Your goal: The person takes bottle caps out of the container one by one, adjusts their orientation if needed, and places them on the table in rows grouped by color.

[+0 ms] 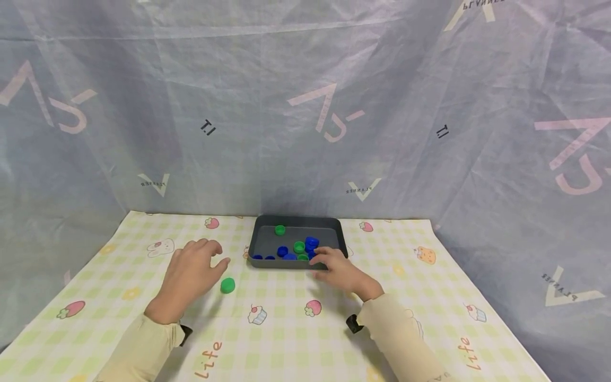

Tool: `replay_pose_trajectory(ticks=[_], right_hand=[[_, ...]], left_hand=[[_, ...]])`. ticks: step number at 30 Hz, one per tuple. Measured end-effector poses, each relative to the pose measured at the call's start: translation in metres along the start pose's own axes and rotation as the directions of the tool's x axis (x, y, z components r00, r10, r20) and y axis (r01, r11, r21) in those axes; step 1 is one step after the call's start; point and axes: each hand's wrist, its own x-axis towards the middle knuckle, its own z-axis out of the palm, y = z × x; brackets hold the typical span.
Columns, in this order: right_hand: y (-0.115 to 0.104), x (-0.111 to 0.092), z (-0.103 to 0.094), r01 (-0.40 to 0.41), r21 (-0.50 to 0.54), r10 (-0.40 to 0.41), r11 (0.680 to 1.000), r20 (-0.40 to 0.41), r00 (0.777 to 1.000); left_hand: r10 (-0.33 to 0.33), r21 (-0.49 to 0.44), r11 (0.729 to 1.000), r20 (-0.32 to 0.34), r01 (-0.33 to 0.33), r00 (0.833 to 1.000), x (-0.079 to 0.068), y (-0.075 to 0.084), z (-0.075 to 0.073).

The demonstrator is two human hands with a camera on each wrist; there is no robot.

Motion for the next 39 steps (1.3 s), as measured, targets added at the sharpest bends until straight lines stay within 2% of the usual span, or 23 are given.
replay_pose_trajectory(ticks=[10, 13, 22, 32, 39], right_hand=[[-0.003, 0.001, 0.017, -0.014, -0.147, 0.014, 0.989, 0.001, 1.0], [0.0, 0.002, 0.019, -0.022, -0.141, 0.026, 0.99, 0.026, 0.999], [0.003, 0.002, 0.021, -0.014, -0.077, 0.017, 0.997, 0.034, 0.999], [0.004, 0.001, 0.022, 0.033, -0.135, -0.027, 0.99, 0.045, 0.999], [0.004, 0.001, 0.023, -0.011, -0.151, 0.018, 0.989, 0.051, 0.999]], left_hand=[[-0.013, 0.007, 1.0, 0.067, 0.013, 0.998, 0.001, -0.004, -0.01], [-0.01, 0.007, 1.0, 0.076, 0.01, 0.997, 0.001, -0.005, -0.011], [-0.013, 0.011, 1.0, 0.1, 0.012, 0.995, 0.001, -0.005, -0.013], [-0.029, 0.035, 0.999, 0.149, 0.024, 0.988, 0.0, -0.004, -0.01], [-0.009, 0.024, 1.0, 0.187, 0.005, 0.982, -0.001, -0.002, -0.011]])
